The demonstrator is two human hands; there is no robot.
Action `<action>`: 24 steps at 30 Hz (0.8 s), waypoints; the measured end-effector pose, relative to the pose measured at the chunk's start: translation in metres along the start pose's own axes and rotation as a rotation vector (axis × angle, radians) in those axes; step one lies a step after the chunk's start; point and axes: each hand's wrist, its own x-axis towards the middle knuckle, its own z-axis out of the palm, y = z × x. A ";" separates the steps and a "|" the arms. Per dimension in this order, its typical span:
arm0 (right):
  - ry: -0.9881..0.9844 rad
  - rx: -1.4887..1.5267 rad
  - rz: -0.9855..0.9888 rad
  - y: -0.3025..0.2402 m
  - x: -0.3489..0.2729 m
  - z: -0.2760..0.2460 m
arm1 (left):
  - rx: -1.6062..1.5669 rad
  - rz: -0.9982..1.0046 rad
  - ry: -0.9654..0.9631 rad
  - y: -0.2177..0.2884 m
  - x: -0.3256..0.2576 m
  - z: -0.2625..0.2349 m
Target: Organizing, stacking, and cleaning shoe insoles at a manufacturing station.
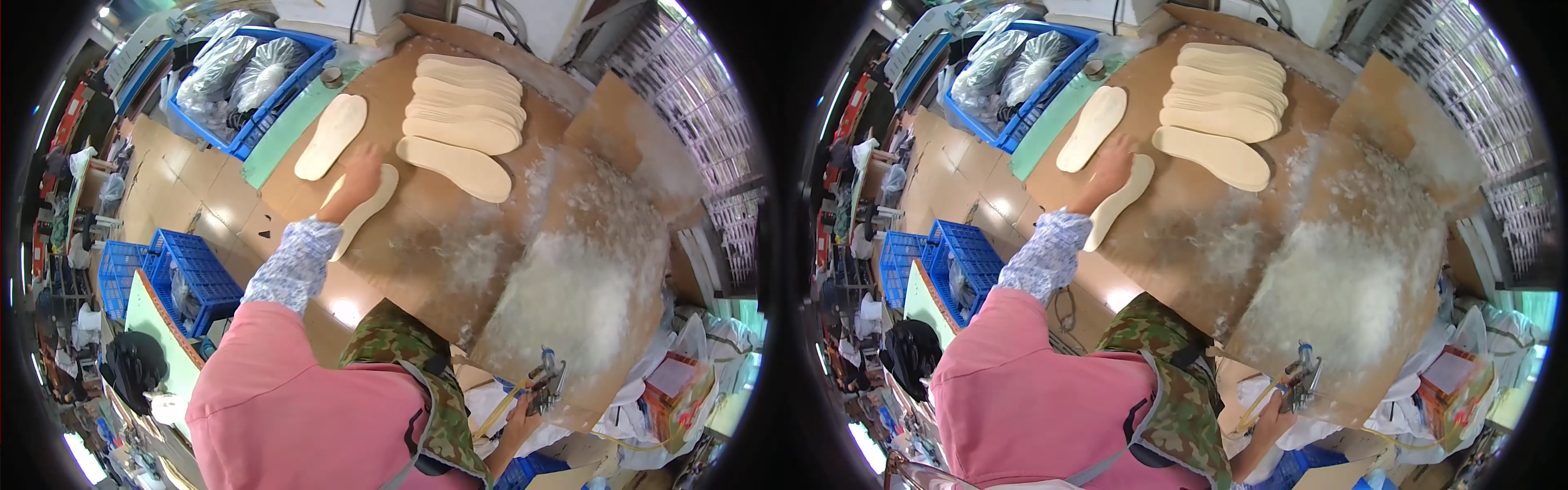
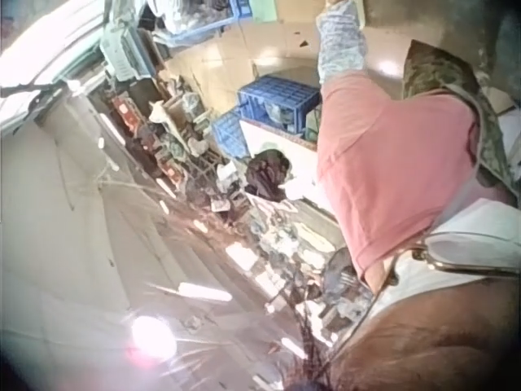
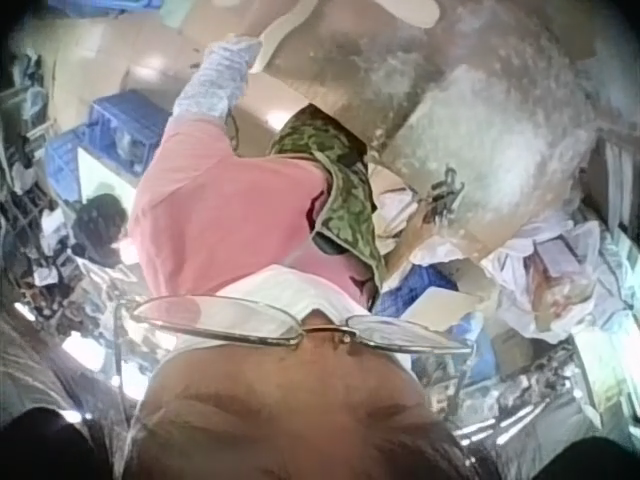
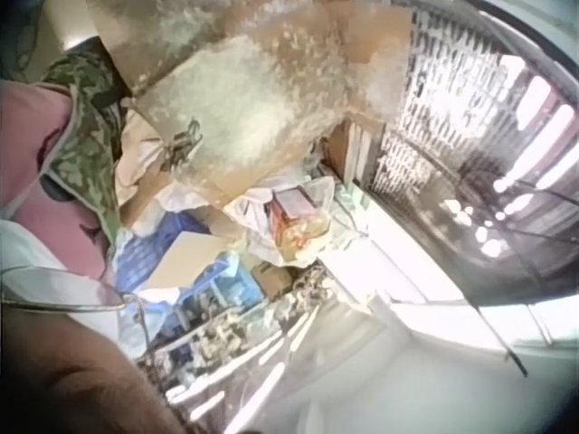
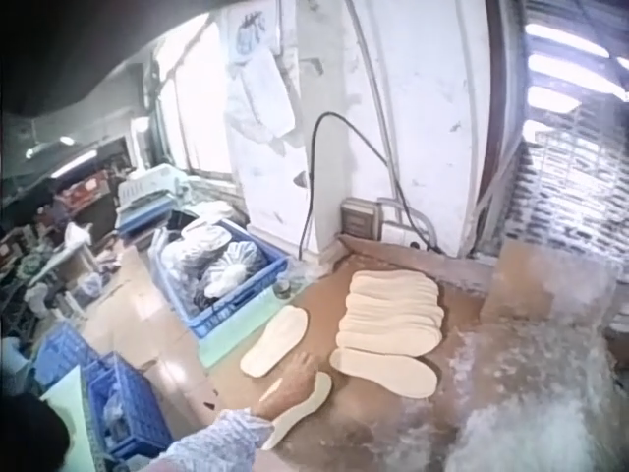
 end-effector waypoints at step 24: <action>0.267 0.064 0.149 0.068 -0.031 -0.076 | -1.227 0.168 -0.615 0.299 0.029 -0.037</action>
